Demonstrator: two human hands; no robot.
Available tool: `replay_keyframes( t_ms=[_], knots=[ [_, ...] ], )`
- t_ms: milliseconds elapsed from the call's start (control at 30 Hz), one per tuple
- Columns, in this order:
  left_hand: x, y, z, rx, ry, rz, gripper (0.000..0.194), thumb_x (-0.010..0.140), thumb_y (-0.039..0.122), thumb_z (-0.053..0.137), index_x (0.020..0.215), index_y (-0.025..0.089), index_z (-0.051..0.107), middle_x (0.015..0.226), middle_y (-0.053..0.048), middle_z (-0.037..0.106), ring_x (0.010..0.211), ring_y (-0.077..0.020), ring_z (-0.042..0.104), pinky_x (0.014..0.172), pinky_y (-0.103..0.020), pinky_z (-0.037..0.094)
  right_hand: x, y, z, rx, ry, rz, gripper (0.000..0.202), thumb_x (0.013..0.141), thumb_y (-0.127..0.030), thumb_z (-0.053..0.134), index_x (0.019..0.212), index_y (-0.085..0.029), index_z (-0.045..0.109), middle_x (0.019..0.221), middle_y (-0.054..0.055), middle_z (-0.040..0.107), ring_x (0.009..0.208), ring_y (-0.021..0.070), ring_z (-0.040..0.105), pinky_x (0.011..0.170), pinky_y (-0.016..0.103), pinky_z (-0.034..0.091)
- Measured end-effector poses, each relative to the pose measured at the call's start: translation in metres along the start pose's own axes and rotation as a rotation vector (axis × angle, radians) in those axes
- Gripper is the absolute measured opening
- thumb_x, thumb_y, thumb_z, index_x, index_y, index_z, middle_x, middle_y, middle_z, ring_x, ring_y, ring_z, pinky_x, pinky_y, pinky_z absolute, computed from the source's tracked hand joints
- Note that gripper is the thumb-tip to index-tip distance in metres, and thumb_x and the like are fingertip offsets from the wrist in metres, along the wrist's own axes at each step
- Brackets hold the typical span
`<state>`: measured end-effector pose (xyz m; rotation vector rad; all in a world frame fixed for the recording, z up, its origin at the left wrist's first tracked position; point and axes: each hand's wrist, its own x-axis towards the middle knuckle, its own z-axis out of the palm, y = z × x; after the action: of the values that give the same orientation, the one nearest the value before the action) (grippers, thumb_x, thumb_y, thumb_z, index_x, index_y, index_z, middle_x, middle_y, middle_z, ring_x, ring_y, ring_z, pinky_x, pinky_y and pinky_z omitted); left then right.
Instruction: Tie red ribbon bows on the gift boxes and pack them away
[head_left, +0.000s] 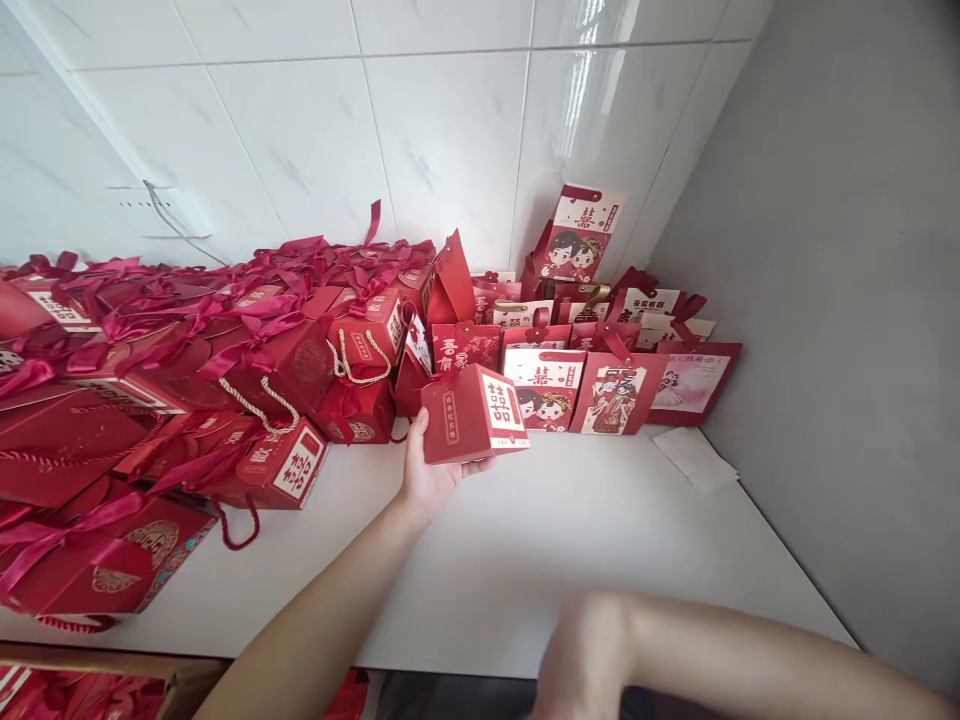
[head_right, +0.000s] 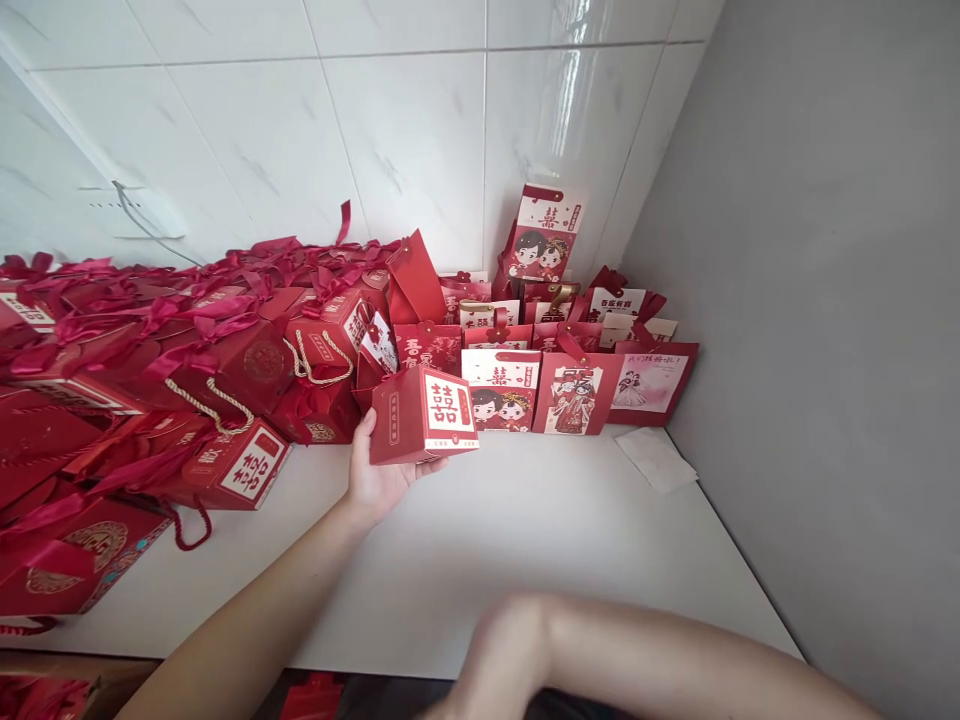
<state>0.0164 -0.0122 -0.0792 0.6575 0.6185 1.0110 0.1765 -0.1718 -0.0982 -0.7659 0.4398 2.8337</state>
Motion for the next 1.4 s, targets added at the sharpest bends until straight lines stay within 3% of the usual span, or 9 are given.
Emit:
replay_keyframes(
  t_ms=[67, 133, 200, 267, 367, 533, 900, 1200, 1400],
  knots=[
    [0.000, -0.001, 0.000, 0.009, 0.011, 0.016, 0.060, 0.093, 0.065, 0.047, 0.130, 0.020, 0.064, 0.123, -0.013, 0.073, 0.101, -0.0301, 0.072, 0.084, -0.045, 0.061, -0.001, -0.039, 0.005, -0.187, -0.054, -0.343, 0.030, 0.085, -0.028, 0.080, 0.113, -0.029, 0.071, 0.124, 0.002, 0.070, 0.110, 0.0223, 0.069, 0.107, 0.048, 0.053],
    [0.001, -0.004, -0.001, 0.037, 0.040, 0.058, 0.062, 0.093, 0.066, 0.048, 0.131, 0.020, 0.063, 0.124, -0.012, 0.073, 0.107, -0.0319, 0.071, 0.090, -0.045, 0.059, -0.003, -0.066, 0.007, -0.652, -0.063, -0.946, 0.041, 0.075, -0.019, 0.086, 0.106, -0.041, 0.071, 0.123, -0.006, 0.072, 0.116, 0.0219, 0.068, 0.121, 0.050, 0.040],
    [0.002, -0.008, -0.003, 0.091, 0.068, 0.143, 0.060, 0.092, 0.065, 0.051, 0.131, 0.020, 0.064, 0.126, -0.011, 0.073, 0.116, -0.0335, 0.067, 0.096, -0.044, 0.056, -0.003, -0.079, 0.007, -1.116, 0.179, -1.752, 0.059, 0.076, -0.027, 0.086, 0.127, -0.045, 0.062, 0.144, -0.004, 0.060, 0.138, 0.0296, 0.054, 0.125, 0.064, 0.026],
    [0.003, -0.011, -0.006, 0.173, 0.064, 0.237, 0.058, 0.090, 0.061, 0.059, 0.132, 0.021, 0.064, 0.130, -0.010, 0.070, 0.126, -0.0341, 0.062, 0.102, -0.042, 0.052, -0.001, -0.083, 0.005, -1.275, 0.392, -2.061, 0.078, 0.085, -0.038, 0.077, 0.152, -0.043, 0.037, 0.167, 0.002, 0.031, 0.155, 0.0328, 0.030, 0.125, 0.068, 0.020],
    [0.004, -0.012, -0.009, 0.309, 0.024, 0.335, 0.062, 0.085, 0.055, 0.069, 0.137, 0.022, 0.061, 0.139, -0.009, 0.065, 0.134, -0.0339, 0.055, 0.108, -0.040, 0.047, 0.001, -0.086, 0.000, -1.284, 0.293, -1.824, 0.084, 0.097, -0.048, 0.061, 0.162, -0.042, 0.008, 0.174, 0.002, 0.008, 0.159, 0.0292, 0.020, 0.124, 0.061, 0.029],
    [0.001, -0.009, -0.004, 0.507, -0.044, 0.393, 0.065, 0.086, 0.050, 0.069, 0.144, 0.024, 0.054, 0.145, -0.009, 0.060, 0.131, -0.0330, 0.055, 0.101, -0.037, 0.048, 0.003, -0.099, 0.000, -1.172, 0.144, -1.580, 0.072, 0.100, -0.049, 0.055, 0.161, -0.042, 0.017, 0.171, 0.000, 0.023, 0.157, 0.0248, 0.026, 0.125, 0.053, 0.031],
    [0.001, -0.010, 0.001, 0.380, -0.053, 0.310, 0.055, 0.086, 0.044, 0.071, 0.137, 0.023, 0.062, 0.130, -0.008, 0.069, 0.128, -0.0313, 0.059, 0.104, -0.038, 0.048, 0.003, -0.111, -0.008, -1.088, 0.162, -1.580, 0.081, 0.094, -0.053, 0.064, 0.161, -0.037, 0.023, 0.158, 0.009, 0.048, 0.144, 0.0307, 0.047, 0.117, 0.053, 0.043],
    [0.003, -0.019, -0.001, 0.212, 0.130, 0.164, 0.054, 0.091, 0.055, 0.064, 0.133, 0.022, 0.064, 0.127, -0.007, 0.071, 0.120, -0.0289, 0.065, 0.102, -0.037, 0.051, -0.005, -0.114, -0.010, -1.172, 0.184, -1.448, 0.078, 0.094, -0.060, 0.059, 0.161, -0.038, 0.025, 0.167, 0.007, 0.033, 0.145, 0.0304, 0.047, 0.116, 0.054, 0.043],
    [0.002, -0.018, -0.001, 0.122, 0.147, 0.107, 0.053, 0.090, 0.051, 0.068, 0.135, 0.025, 0.062, 0.129, -0.006, 0.070, 0.121, -0.0272, 0.065, 0.101, -0.035, 0.051, -0.006, -0.114, -0.010, -1.159, 0.178, -1.434, 0.077, 0.093, -0.060, 0.061, 0.160, -0.038, 0.029, 0.166, 0.008, 0.035, 0.138, 0.0309, 0.053, 0.114, 0.057, 0.044]
  ],
)
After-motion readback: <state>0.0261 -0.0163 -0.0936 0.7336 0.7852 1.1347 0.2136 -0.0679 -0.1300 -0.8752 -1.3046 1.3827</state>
